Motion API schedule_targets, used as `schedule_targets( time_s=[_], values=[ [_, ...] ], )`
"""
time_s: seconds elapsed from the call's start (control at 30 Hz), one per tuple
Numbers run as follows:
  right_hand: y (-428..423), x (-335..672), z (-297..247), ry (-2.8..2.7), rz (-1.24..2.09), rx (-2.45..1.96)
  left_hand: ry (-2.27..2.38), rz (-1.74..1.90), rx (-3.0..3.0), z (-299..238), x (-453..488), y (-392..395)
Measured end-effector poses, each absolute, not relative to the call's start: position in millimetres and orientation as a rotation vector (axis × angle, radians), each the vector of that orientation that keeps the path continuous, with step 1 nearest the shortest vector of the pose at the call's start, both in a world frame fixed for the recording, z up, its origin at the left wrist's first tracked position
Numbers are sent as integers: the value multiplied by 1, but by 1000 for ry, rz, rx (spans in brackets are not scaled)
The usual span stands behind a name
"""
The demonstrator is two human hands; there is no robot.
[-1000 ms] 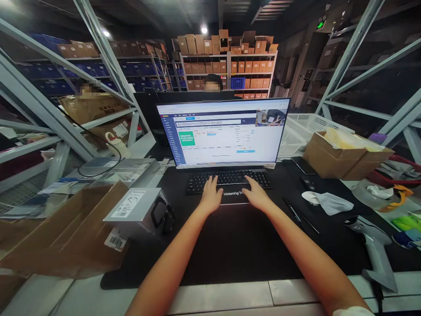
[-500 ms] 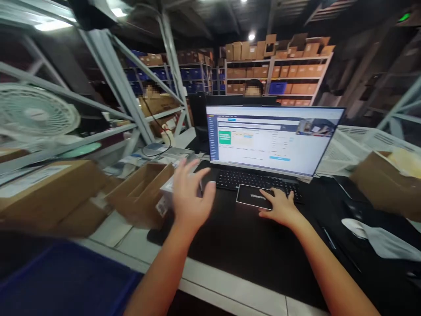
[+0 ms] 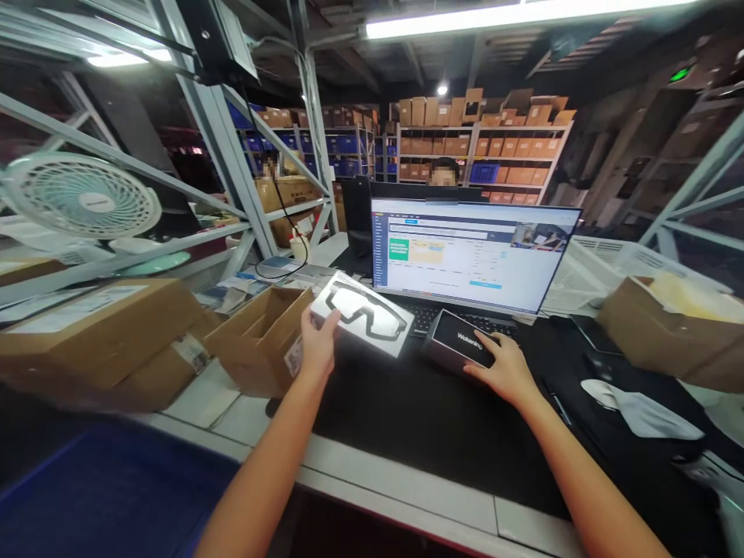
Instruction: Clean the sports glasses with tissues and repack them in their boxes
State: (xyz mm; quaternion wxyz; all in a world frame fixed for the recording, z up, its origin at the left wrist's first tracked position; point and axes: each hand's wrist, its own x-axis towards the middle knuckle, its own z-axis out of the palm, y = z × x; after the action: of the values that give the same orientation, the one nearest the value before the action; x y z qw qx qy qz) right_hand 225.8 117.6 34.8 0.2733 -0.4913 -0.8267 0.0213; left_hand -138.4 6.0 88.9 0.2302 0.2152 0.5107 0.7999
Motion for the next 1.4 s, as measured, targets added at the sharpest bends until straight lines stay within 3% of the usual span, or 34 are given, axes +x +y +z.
schedule_targets(
  time_s=[0.2, 0.37, 0.97, 1.1, 1.4],
  values=[
    [53, 252, 33, -1812, -16, -1142, 1072, 1891, 363, 61, -91, 52],
    [11, 238, 24, -1809, -70, -1143, 1018, 1671, 341, 38, -58, 54],
    [1, 200, 47, -2153, -290, -1487, 1201, 1830, 555, 33, -94, 43],
    [-1, 186, 49, -2064, -89, -1436, 1189, 1751, 543, 24, -74, 42],
    [-15, 202, 12, -1507, 775, -1138, 1120, 1753, 352, 23, -71, 49]
  ],
)
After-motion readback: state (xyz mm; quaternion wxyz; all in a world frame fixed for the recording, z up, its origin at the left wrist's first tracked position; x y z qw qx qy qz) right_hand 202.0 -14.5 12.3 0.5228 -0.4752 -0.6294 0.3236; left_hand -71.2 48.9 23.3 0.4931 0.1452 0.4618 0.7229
